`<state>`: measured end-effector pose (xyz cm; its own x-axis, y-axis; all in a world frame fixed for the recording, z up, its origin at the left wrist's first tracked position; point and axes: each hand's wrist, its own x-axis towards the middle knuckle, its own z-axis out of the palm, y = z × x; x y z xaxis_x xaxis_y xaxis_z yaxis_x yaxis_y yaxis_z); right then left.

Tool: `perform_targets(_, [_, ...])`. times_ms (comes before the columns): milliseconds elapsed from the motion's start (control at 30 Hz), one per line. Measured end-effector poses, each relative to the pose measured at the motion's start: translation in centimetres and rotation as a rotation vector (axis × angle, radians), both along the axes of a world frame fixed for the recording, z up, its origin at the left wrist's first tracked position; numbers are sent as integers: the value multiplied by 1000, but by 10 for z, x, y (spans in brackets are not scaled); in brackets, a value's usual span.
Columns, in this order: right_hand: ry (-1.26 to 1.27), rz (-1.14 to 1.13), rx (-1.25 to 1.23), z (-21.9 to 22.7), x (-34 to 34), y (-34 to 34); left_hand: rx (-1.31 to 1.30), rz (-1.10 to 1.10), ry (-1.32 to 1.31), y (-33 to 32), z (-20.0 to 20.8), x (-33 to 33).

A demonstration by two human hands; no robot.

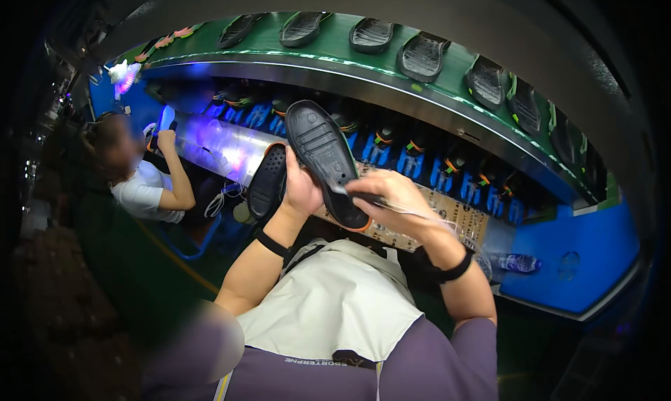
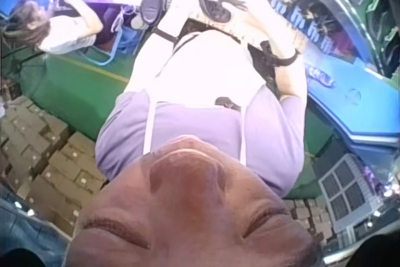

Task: The person is applying adhesive to shoe soles using a brush and placing them into a machine for processing.

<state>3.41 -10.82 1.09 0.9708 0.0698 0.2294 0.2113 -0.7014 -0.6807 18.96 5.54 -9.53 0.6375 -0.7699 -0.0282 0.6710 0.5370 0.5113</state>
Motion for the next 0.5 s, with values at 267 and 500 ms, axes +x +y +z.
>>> perform_targets(267, [-165, -381, 674, 13, 38, 6, 14, -34, 1, -7, 32, -26])
perform_targets(500, [-88, 148, 623, 5, 45, -5, -20, -129, -78, 3, 25, -26])
